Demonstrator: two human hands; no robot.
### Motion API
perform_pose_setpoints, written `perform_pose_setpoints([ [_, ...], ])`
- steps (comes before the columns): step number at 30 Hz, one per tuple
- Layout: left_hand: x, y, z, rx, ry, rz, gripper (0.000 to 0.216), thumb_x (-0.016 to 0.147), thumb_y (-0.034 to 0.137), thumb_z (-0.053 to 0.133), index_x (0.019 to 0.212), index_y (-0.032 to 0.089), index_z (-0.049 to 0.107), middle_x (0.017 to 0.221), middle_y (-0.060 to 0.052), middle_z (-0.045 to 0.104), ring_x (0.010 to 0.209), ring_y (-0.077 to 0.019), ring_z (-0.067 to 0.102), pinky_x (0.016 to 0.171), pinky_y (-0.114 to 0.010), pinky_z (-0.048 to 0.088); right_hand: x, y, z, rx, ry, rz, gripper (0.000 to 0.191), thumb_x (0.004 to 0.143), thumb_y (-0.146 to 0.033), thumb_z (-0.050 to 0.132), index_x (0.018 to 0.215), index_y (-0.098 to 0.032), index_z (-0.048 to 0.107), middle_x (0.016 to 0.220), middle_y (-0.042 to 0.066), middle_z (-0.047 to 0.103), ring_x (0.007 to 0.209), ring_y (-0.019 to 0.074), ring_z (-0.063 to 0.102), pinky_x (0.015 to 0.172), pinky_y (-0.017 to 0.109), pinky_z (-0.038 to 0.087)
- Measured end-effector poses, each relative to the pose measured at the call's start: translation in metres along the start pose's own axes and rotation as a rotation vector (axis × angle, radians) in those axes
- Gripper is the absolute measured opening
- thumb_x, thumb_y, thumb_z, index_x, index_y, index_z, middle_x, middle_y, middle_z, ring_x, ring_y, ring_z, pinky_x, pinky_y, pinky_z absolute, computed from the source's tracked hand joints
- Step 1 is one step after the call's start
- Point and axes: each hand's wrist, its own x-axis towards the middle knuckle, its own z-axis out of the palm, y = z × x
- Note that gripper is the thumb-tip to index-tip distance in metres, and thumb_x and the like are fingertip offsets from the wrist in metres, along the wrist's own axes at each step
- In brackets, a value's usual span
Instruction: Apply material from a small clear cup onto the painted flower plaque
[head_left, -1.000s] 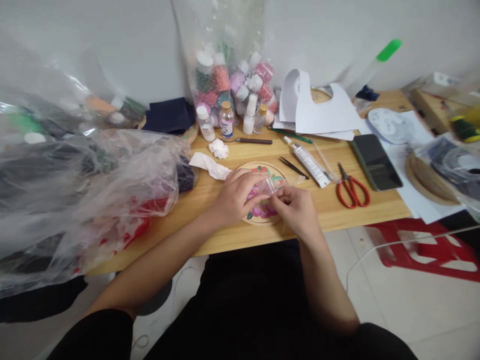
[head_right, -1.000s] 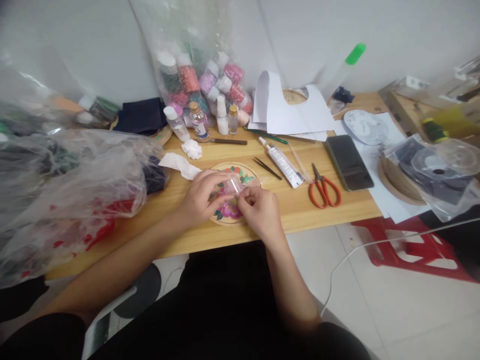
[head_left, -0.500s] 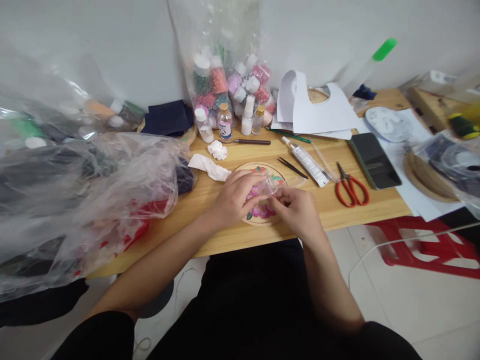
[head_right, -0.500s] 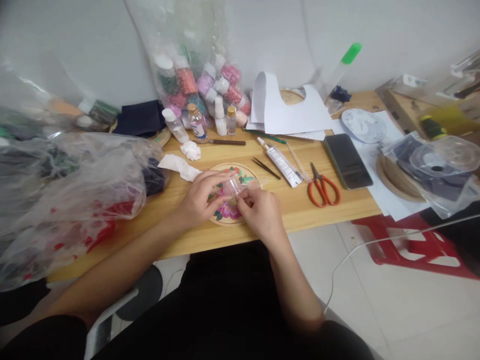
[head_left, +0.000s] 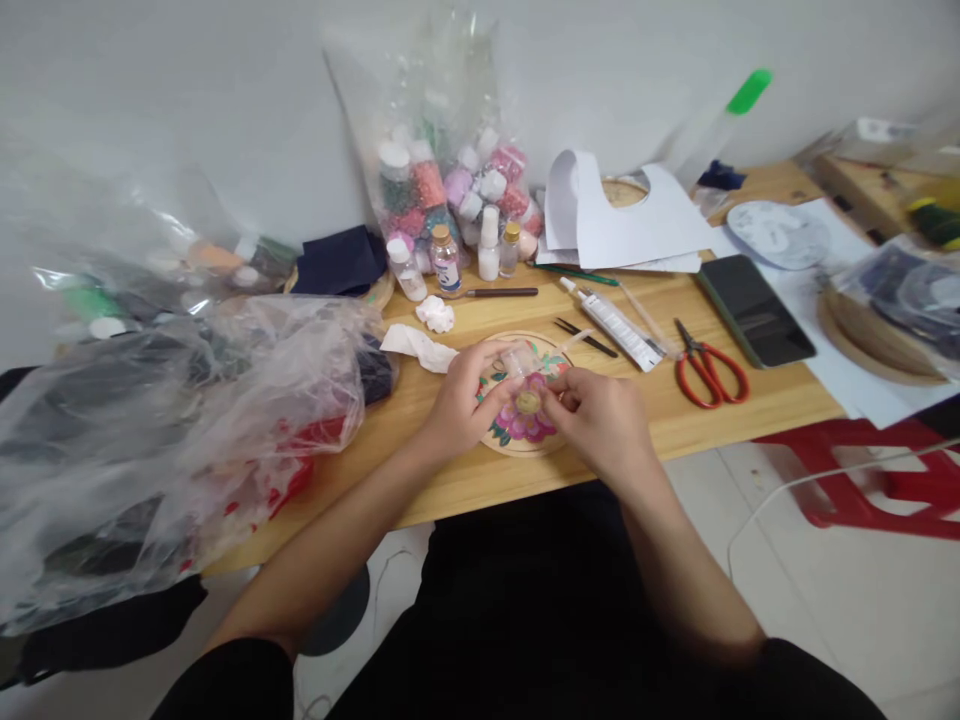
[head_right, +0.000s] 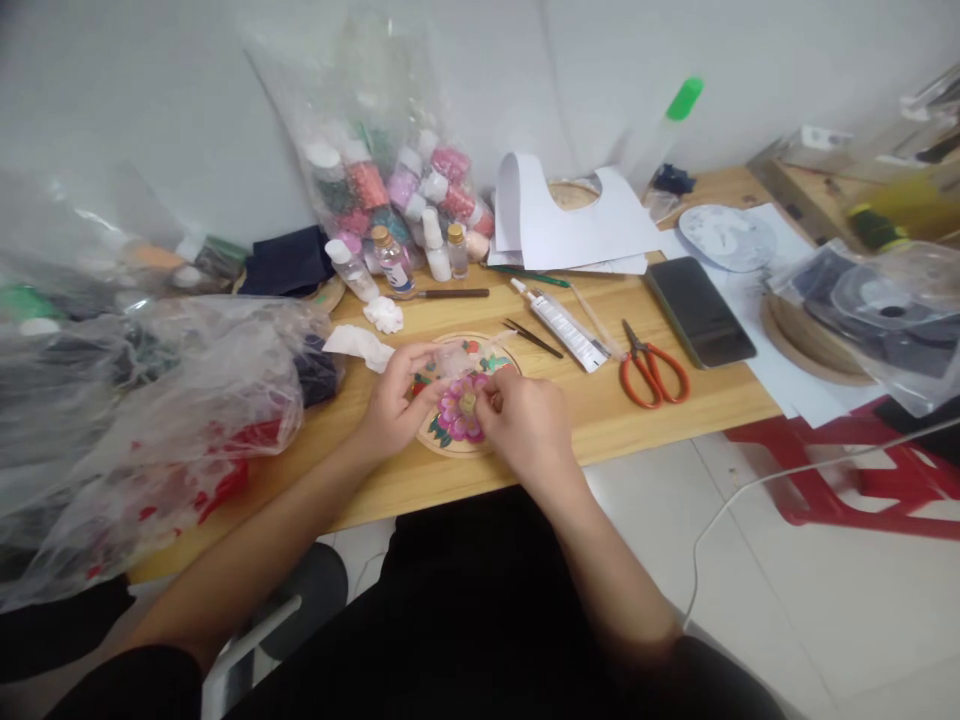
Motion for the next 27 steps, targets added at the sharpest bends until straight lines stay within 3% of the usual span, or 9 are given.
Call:
perform_pose_setpoints([
  [10,0.0002,0.0009,-0.0023,-0.084,-0.071,-0.007,0.035,0.094,0.032,0.053,0.127,0.021,0.046,0.135,-0.015,0.058,0.130,-0.0245,0.054,0.110,-0.048,0.045,-0.0004,-0.0057,-0.0074,-0.201,-0.027,0.009,0.013,0.080,-0.027,0.059,0.074,-0.020,0.069,0.063,0.005,0.070,0.058,0.0189,0.060,0.052,0.027,0.024],
  [15,-0.0003,-0.0013,-0.0035,-0.050,-0.071,0.014,0.037,0.094,0.032,0.053,0.129,0.022,0.046,0.135,-0.015,0.057,0.131,-0.0256,0.053,0.109,-0.049,0.044,-0.0026,-0.0077,-0.0086,-0.296,-0.061,-0.054,0.015,0.079,-0.027,0.059,0.071,-0.020,0.070,0.064,0.006,0.071,0.052,0.0160,0.057,0.049,0.027,0.021],
  [22,0.0001,0.0004,-0.0039,0.047,-0.091,0.081,0.037,0.094,0.030,0.053,0.129,0.023,0.046,0.135,-0.014,0.059,0.129,-0.0252,0.055,0.107,-0.049,0.044,-0.0052,-0.0039,-0.0083,-0.257,-0.010,-0.015,0.015,0.080,-0.027,0.058,0.075,-0.020,0.071,0.062,0.005,0.070,0.053,0.0165,0.057,0.050,0.027,0.023],
  [27,-0.0018,-0.0038,-0.0040,0.101,-0.026,0.006,0.037,0.093,0.038,0.055,0.125,0.021,0.048,0.124,-0.013,0.062,0.120,-0.0251,0.060,0.102,-0.046,0.048,-0.0070,-0.0012,-0.0040,-0.155,-0.020,-0.033,0.015,0.080,-0.027,0.059,0.070,-0.021,0.068,0.058,0.003,0.067,0.052,0.0161,0.057,0.051,0.026,0.025],
])
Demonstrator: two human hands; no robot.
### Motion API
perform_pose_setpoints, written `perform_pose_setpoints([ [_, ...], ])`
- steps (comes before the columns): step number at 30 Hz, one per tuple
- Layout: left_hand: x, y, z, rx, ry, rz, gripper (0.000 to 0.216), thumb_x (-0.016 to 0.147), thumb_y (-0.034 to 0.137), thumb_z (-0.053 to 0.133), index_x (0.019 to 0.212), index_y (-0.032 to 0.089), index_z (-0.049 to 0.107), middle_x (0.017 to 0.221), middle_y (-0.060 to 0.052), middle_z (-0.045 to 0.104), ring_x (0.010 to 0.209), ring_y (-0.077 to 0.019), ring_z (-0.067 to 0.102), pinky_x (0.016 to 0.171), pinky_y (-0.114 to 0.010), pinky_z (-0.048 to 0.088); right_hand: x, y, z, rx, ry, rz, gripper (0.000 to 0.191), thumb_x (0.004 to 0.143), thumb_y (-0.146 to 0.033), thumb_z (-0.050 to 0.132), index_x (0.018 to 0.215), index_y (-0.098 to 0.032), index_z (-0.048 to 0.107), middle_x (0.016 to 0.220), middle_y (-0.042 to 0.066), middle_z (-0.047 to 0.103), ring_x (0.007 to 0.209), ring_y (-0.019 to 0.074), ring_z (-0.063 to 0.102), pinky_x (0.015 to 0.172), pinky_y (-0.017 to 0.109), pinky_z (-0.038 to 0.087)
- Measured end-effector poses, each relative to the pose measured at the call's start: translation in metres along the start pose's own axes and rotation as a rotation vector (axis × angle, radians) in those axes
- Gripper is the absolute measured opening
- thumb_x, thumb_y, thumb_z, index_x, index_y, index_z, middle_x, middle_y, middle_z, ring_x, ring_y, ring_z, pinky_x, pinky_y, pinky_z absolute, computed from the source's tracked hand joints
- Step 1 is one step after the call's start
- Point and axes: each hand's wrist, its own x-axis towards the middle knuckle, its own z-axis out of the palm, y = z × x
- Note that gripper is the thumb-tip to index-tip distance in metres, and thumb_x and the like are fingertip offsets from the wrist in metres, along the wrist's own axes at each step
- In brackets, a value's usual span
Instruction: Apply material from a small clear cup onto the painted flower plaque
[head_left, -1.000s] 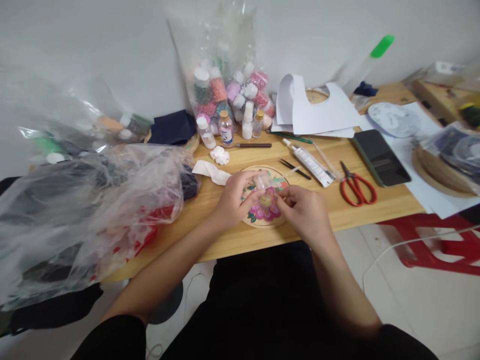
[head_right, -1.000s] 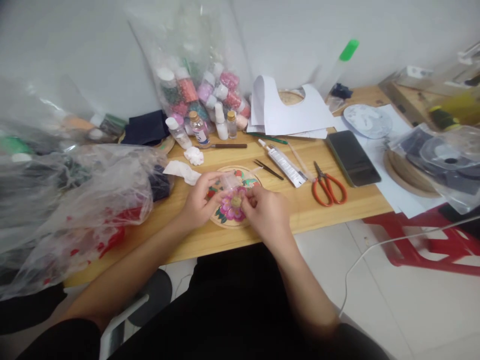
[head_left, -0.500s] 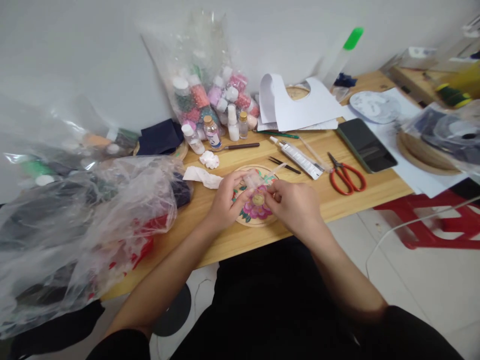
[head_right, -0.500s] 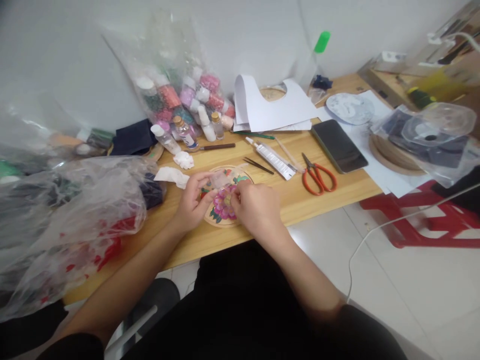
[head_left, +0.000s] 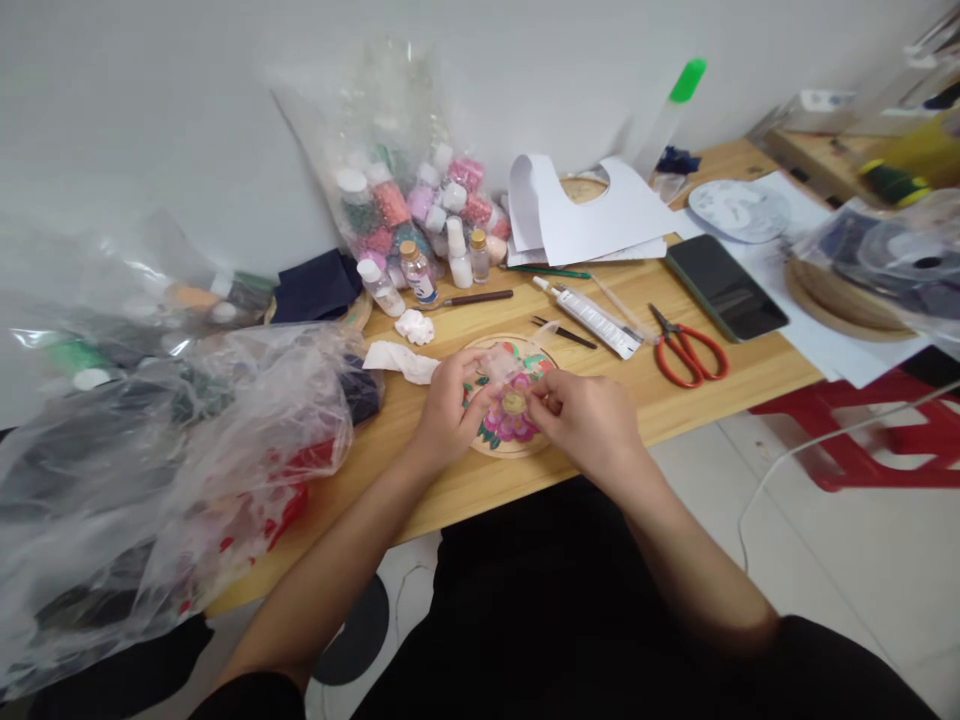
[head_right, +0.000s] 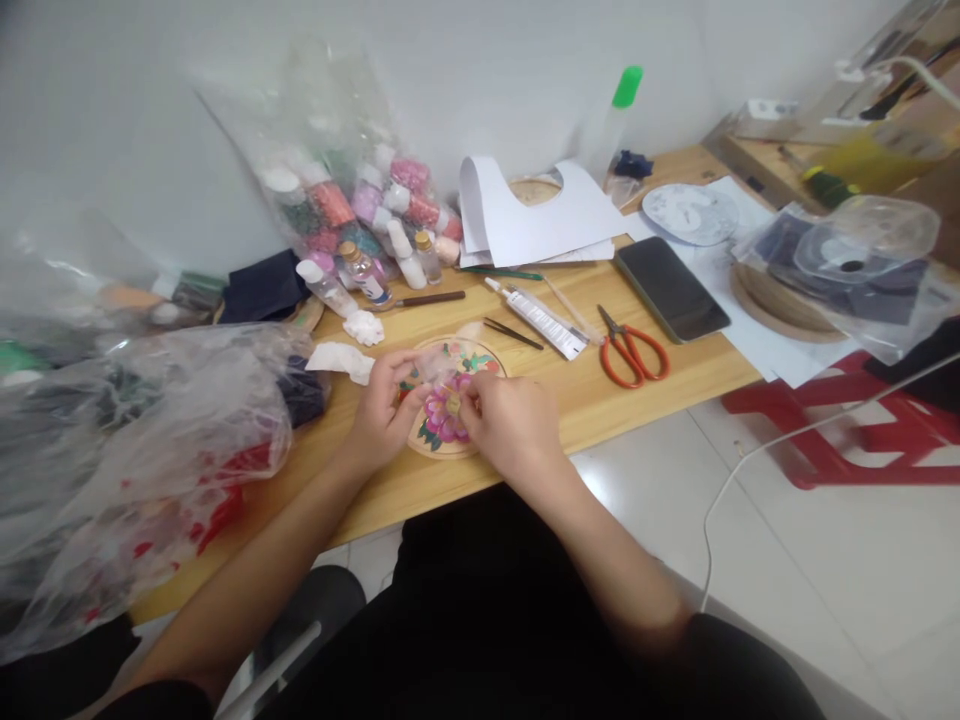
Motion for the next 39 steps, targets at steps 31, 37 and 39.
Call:
perform_pose_setpoints([
  [31,0.004,0.003,0.004,-0.283,0.091,-0.235,0.037,0.088,0.051,0.059,0.110,0.023,0.048,0.113,-0.008,0.064,0.112,-0.0241,0.066,0.099,-0.041,0.050,-0.006,0.001,0.010,0.261,0.064,-0.018,0.015,0.081,-0.027,0.057,0.072,-0.019,0.067,0.054,0.000,0.064,0.049,0.0128,0.054,0.052,0.024,0.031],
  [37,0.005,0.004,0.003,-0.306,0.099,-0.219,0.034,0.090,0.048,0.057,0.110,0.023,0.046,0.113,-0.009,0.064,0.113,-0.0235,0.065,0.099,-0.042,0.050,-0.005,0.008,0.007,0.375,-0.027,-0.029,0.020,0.082,-0.029,0.055,0.065,-0.019,0.061,0.054,0.000,0.063,0.048,0.0113,0.050,0.053,0.024,0.031],
  [39,0.005,0.005,0.003,-0.293,0.098,-0.221,0.033,0.091,0.047,0.055,0.110,0.023,0.046,0.113,-0.009,0.064,0.114,-0.0231,0.064,0.099,-0.042,0.049,-0.004,0.009,0.005,0.391,-0.044,-0.028,0.020,0.082,-0.029,0.055,0.065,-0.019,0.061,0.055,0.000,0.064,0.049,0.0114,0.051,0.054,0.024,0.031],
])
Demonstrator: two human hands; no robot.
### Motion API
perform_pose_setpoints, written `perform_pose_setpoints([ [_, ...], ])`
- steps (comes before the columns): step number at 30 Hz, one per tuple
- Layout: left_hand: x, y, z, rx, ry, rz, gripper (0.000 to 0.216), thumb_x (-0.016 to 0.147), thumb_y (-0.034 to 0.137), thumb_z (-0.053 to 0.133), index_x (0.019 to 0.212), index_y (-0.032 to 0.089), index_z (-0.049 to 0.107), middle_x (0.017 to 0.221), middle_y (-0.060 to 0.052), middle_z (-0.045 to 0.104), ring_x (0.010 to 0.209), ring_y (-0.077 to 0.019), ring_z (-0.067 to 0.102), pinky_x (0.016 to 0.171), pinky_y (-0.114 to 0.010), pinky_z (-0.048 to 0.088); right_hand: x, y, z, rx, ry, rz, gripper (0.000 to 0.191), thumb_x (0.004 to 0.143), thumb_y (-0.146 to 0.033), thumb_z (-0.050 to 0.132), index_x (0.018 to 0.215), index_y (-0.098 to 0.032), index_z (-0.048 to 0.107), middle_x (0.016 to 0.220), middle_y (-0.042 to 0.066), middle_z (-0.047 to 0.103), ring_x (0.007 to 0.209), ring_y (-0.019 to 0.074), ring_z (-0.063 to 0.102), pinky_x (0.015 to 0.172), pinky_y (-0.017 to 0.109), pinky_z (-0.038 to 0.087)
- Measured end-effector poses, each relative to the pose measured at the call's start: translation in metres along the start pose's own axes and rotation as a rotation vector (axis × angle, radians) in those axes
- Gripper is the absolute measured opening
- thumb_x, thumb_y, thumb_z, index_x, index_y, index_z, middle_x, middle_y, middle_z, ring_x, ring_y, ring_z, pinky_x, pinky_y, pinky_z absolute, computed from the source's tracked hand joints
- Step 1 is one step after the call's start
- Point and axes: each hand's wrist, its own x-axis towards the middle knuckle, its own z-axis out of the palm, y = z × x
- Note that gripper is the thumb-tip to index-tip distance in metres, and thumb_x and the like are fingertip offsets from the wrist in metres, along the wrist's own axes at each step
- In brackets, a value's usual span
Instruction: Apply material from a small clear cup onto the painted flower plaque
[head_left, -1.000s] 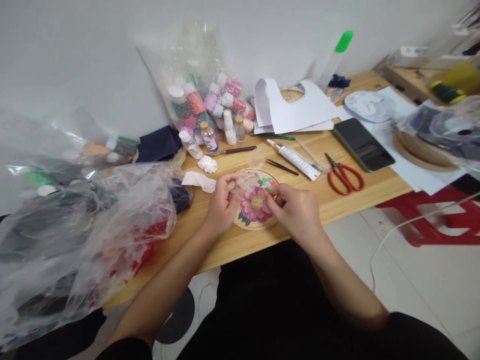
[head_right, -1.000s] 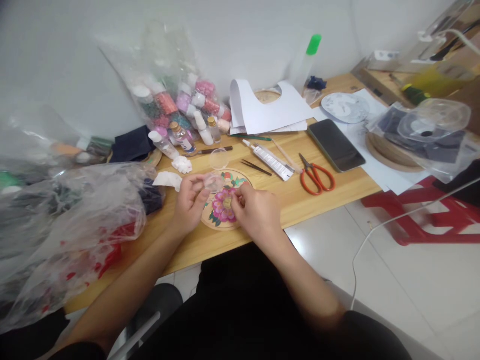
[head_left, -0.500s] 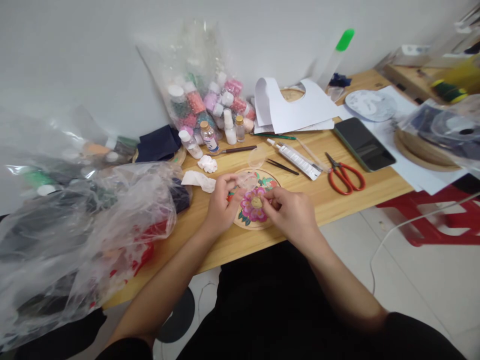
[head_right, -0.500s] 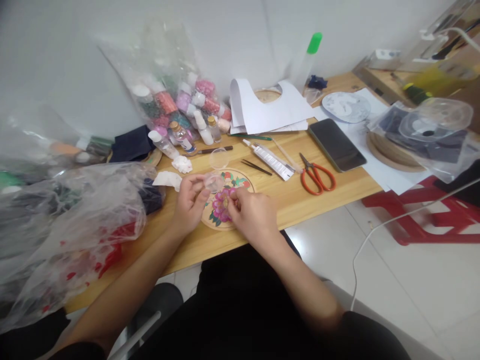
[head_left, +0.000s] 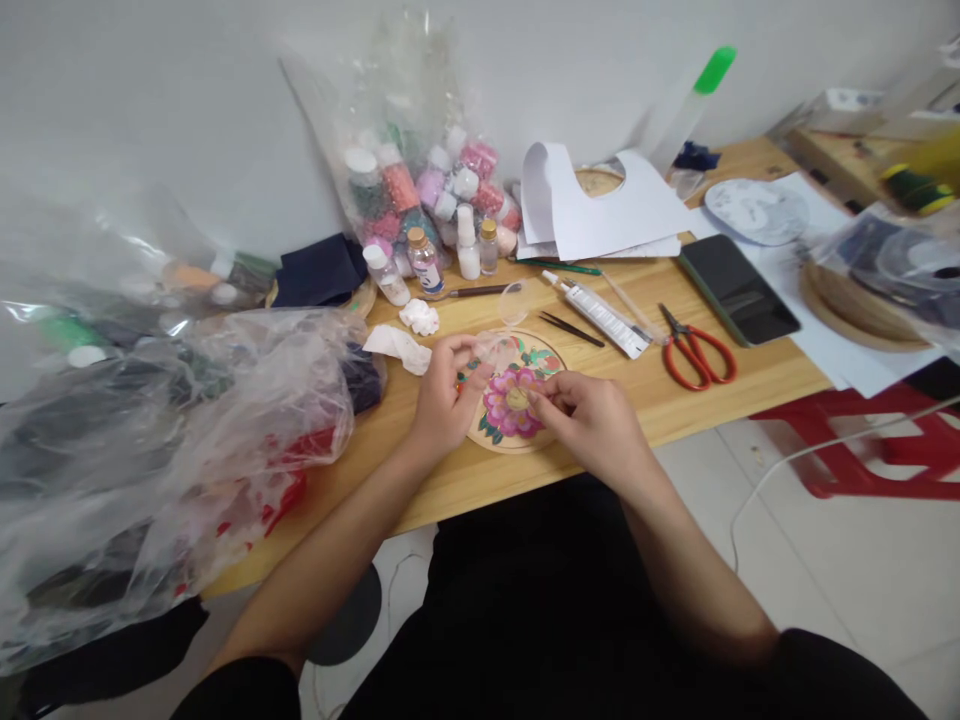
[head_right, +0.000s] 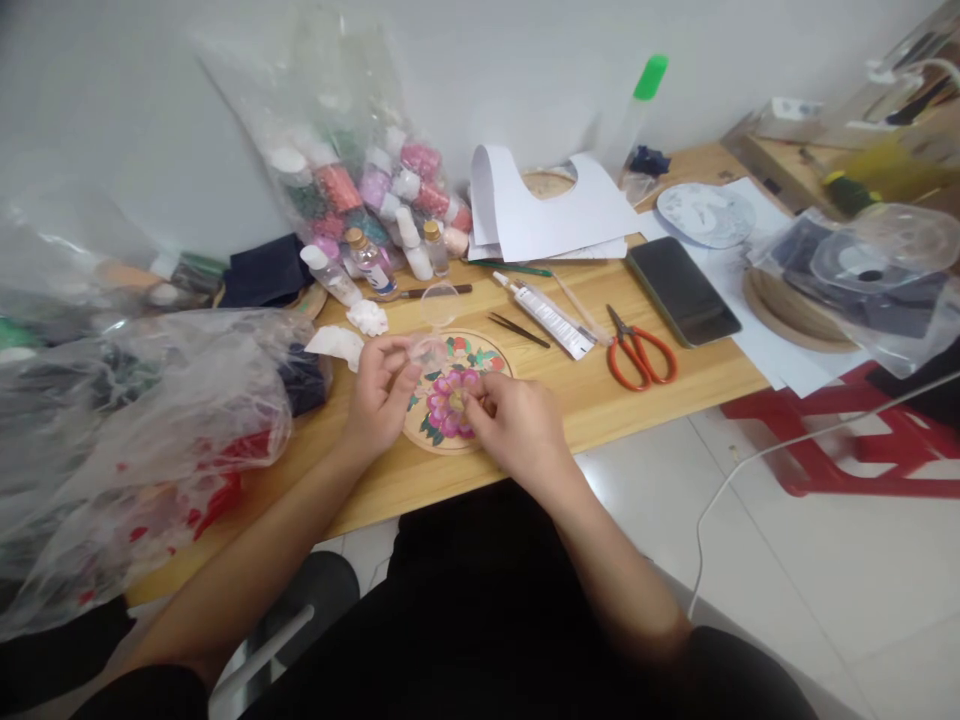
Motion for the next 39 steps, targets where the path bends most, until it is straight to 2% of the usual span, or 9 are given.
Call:
perform_pose_setpoints([
  [4,0.000,0.000,0.000,0.039,0.022,0.026,0.031,0.092,0.046,0.054,0.111,0.022,0.046,0.112,-0.009,0.063,0.110,-0.0213,0.065,0.097,-0.039,0.049,0.002,-0.002,-0.005,-0.072,-0.057,0.066,0.018,0.080,-0.027,0.056,0.066,-0.019,0.064,0.057,0.001,0.066,0.050,0.0123,0.053,0.054,0.025,0.031],
  [8,0.002,-0.003,0.001,0.045,0.046,0.063,0.030,0.093,0.045,0.053,0.110,0.022,0.046,0.109,-0.007,0.064,0.105,-0.0193,0.066,0.094,-0.037,0.050,0.008,-0.007,-0.010,-0.257,-0.123,0.122,0.014,0.076,-0.025,0.060,0.064,-0.019,0.064,0.051,-0.001,0.060,0.048,0.0123,0.049,0.053,0.026,0.029],
  [15,0.003,-0.004,0.003,-0.016,0.085,0.111,0.029,0.092,0.043,0.056,0.110,0.022,0.047,0.106,-0.007,0.063,0.105,-0.0199,0.066,0.094,-0.039,0.052,0.017,-0.015,-0.009,-0.505,-0.160,0.153,0.013,0.076,-0.027,0.061,0.066,-0.020,0.066,0.058,0.002,0.064,0.057,0.0157,0.055,0.056,0.027,0.029],
  [25,0.004,-0.002,0.005,-0.074,0.096,0.172,0.023,0.093,0.040,0.056,0.107,0.023,0.049,0.106,-0.004,0.061,0.103,-0.0185,0.067,0.090,-0.035,0.054,0.019,-0.015,-0.005,-0.572,-0.141,0.131,0.015,0.073,-0.029,0.059,0.063,-0.020,0.064,0.052,0.000,0.059,0.051,0.0137,0.051,0.054,0.026,0.029],
  [31,0.005,-0.004,0.007,-0.051,0.129,0.229,0.025,0.093,0.043,0.055,0.106,0.022,0.051,0.101,-0.003,0.061,0.099,-0.0175,0.066,0.092,-0.037,0.054,0.021,-0.014,-0.003,-0.570,-0.136,0.119,0.015,0.072,-0.031,0.058,0.063,-0.020,0.064,0.055,0.000,0.063,0.052,0.0137,0.053,0.053,0.026,0.029],
  [39,0.004,0.000,0.006,-0.038,0.113,0.152,0.026,0.092,0.046,0.055,0.106,0.023,0.052,0.102,-0.005,0.061,0.103,-0.0225,0.066,0.095,-0.045,0.054,0.019,-0.015,-0.005,-0.554,-0.141,0.119,0.015,0.073,-0.031,0.057,0.064,-0.020,0.063,0.054,0.001,0.063,0.050,0.0147,0.053,0.052,0.027,0.028],
])
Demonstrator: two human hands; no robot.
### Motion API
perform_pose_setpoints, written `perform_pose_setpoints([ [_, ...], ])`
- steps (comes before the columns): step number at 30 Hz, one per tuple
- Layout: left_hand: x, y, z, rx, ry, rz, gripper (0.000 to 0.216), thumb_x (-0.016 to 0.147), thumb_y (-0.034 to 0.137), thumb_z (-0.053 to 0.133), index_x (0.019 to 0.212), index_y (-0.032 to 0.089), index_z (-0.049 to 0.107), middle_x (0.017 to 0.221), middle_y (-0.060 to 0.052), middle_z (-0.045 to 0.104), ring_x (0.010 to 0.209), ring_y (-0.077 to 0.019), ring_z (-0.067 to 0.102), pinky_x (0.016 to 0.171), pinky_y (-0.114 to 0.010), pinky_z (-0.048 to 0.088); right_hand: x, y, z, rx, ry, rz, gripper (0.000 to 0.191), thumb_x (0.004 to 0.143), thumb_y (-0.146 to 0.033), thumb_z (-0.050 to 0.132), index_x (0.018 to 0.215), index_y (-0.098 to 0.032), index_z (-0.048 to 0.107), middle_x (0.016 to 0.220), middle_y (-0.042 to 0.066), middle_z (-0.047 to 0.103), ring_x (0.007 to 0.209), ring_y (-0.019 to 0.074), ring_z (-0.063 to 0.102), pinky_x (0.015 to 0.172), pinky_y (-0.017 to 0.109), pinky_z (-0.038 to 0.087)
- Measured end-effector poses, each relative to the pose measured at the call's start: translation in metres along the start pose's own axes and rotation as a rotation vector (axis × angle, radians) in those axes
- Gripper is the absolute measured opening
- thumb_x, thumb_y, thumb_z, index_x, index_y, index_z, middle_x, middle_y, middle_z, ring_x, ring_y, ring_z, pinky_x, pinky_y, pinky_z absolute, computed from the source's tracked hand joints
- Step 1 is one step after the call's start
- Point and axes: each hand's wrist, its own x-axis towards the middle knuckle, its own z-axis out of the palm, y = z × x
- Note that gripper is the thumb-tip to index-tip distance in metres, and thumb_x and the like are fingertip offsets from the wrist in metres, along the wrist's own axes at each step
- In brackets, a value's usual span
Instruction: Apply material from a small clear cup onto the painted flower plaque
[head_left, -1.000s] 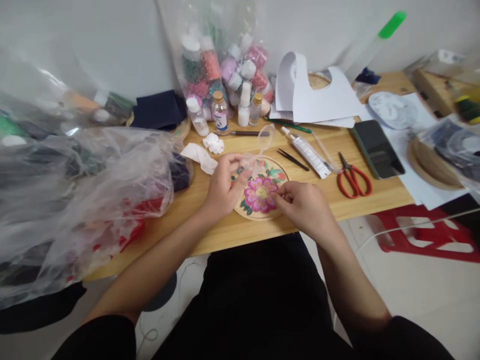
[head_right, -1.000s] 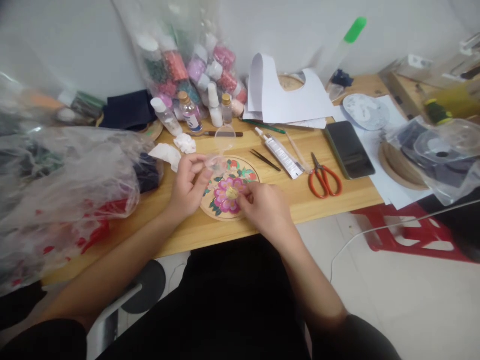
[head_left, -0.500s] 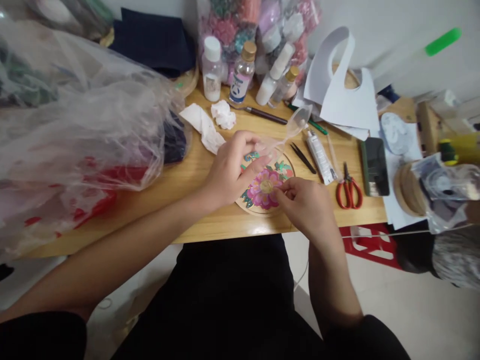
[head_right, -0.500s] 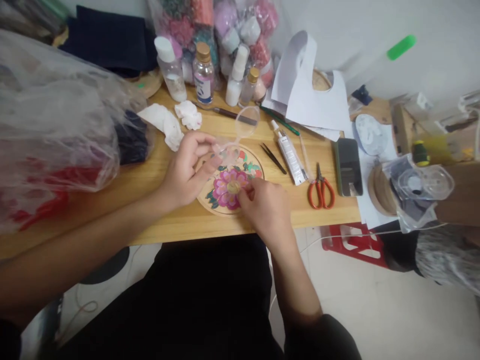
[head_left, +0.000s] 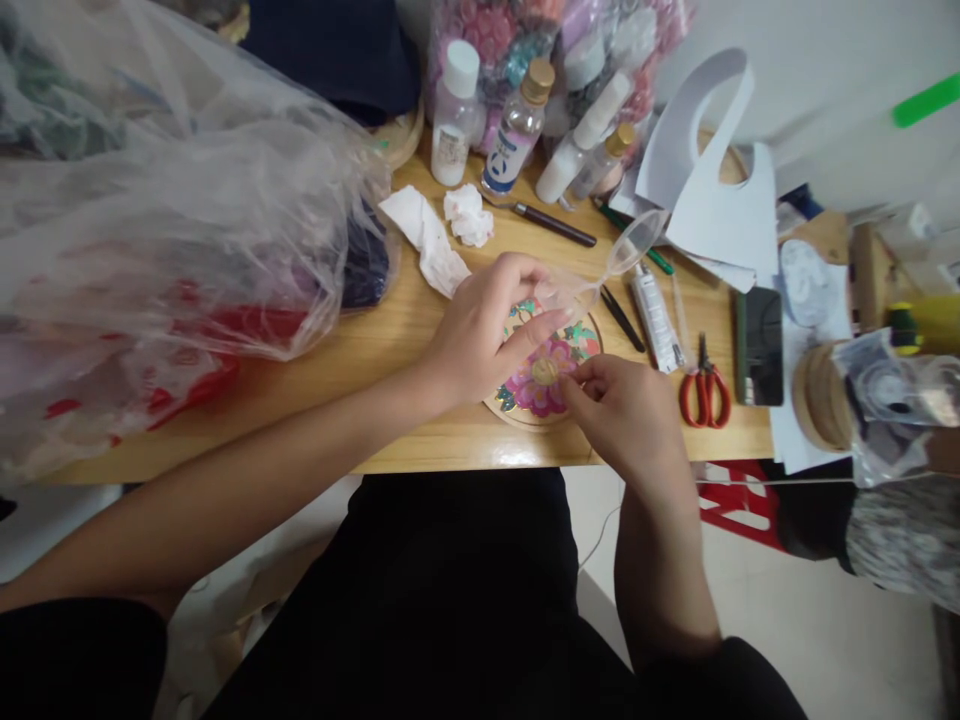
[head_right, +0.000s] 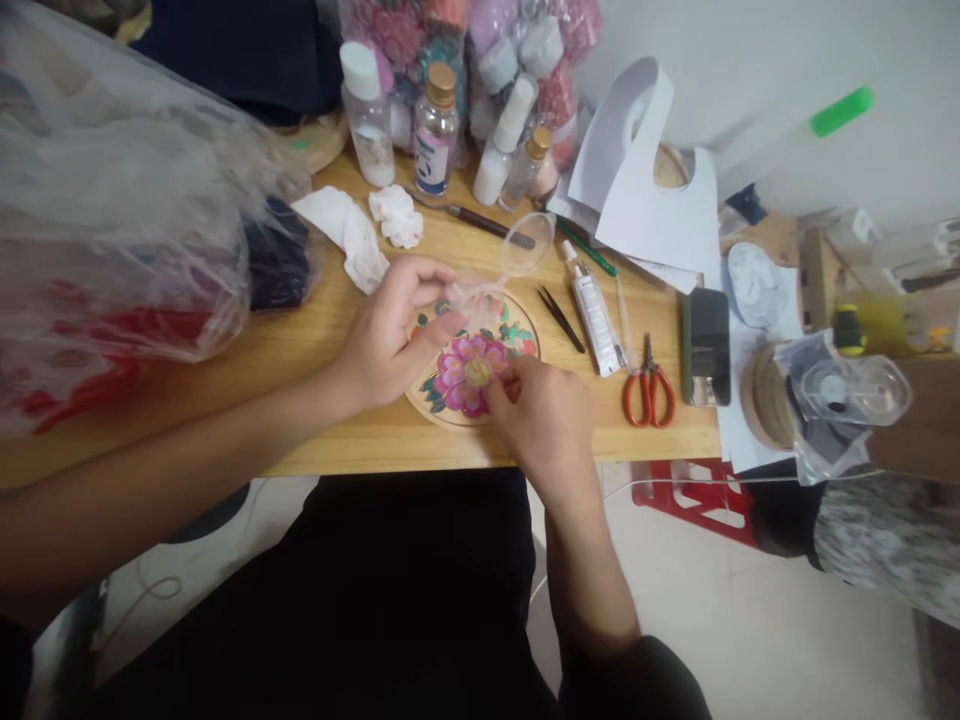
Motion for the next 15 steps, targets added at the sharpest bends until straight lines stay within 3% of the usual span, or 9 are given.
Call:
perform_pose_setpoints([
  [6,0.001,-0.002,0.001,-0.046,0.043,-0.043,0.034,0.085,0.050,0.064,0.104,0.023,0.057,0.102,-0.003,0.062,0.100,-0.0210,0.066,0.096,-0.041,0.055,-0.003,0.001,0.000,0.022,-0.019,0.002,0.017,0.076,-0.033,0.056,0.066,-0.020,0.062,0.057,0.002,0.065,0.051,0.0154,0.054,0.052,0.027,0.028],
  [15,0.000,0.000,0.000,-0.010,0.024,-0.036,0.035,0.087,0.053,0.060,0.105,0.023,0.057,0.102,-0.003,0.063,0.102,-0.0207,0.068,0.094,-0.039,0.056,-0.011,0.005,-0.001,0.031,-0.013,-0.014,0.017,0.074,-0.033,0.056,0.064,-0.021,0.062,0.053,0.001,0.063,0.049,0.0134,0.051,0.052,0.027,0.027],
])
